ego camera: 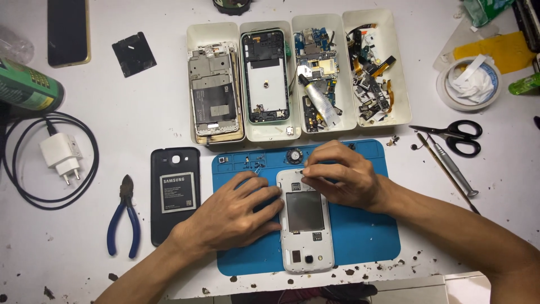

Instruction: The person uses tweezers and a screwdriver to remove small components and screws from the back of a white smartphone. They carefully extract parts from the camera area and place them on a blue mat, then use the screwdriver to unscrew and remove additional components.

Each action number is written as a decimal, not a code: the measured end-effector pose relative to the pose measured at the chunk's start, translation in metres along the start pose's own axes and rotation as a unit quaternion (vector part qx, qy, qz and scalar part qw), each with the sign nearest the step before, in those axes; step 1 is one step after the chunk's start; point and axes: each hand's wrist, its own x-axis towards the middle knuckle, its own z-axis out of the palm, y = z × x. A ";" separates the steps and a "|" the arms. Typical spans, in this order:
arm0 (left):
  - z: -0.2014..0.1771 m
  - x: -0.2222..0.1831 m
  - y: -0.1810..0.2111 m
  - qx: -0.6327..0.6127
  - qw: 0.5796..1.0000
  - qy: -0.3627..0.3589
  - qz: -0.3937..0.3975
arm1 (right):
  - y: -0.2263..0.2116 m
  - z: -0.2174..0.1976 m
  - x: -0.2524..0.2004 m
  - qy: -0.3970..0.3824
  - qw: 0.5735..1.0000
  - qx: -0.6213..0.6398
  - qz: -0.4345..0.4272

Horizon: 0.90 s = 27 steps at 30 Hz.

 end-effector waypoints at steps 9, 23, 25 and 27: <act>0.000 -0.001 0.000 -0.001 1.000 0.000 0.002 | 0.003 0.001 -0.005 -0.008 1.000 -0.011 0.000; 0.000 -0.001 0.001 0.007 1.000 -0.002 0.007 | 0.001 0.000 -0.003 -0.027 0.999 -0.008 -0.024; 0.001 -0.001 0.001 0.008 1.000 -0.001 0.007 | -0.001 0.000 -0.002 -0.020 0.999 -0.007 -0.024; 0.000 0.000 0.001 0.007 1.000 0.004 0.008 | 0.000 0.000 -0.002 -0.026 0.999 -0.010 -0.023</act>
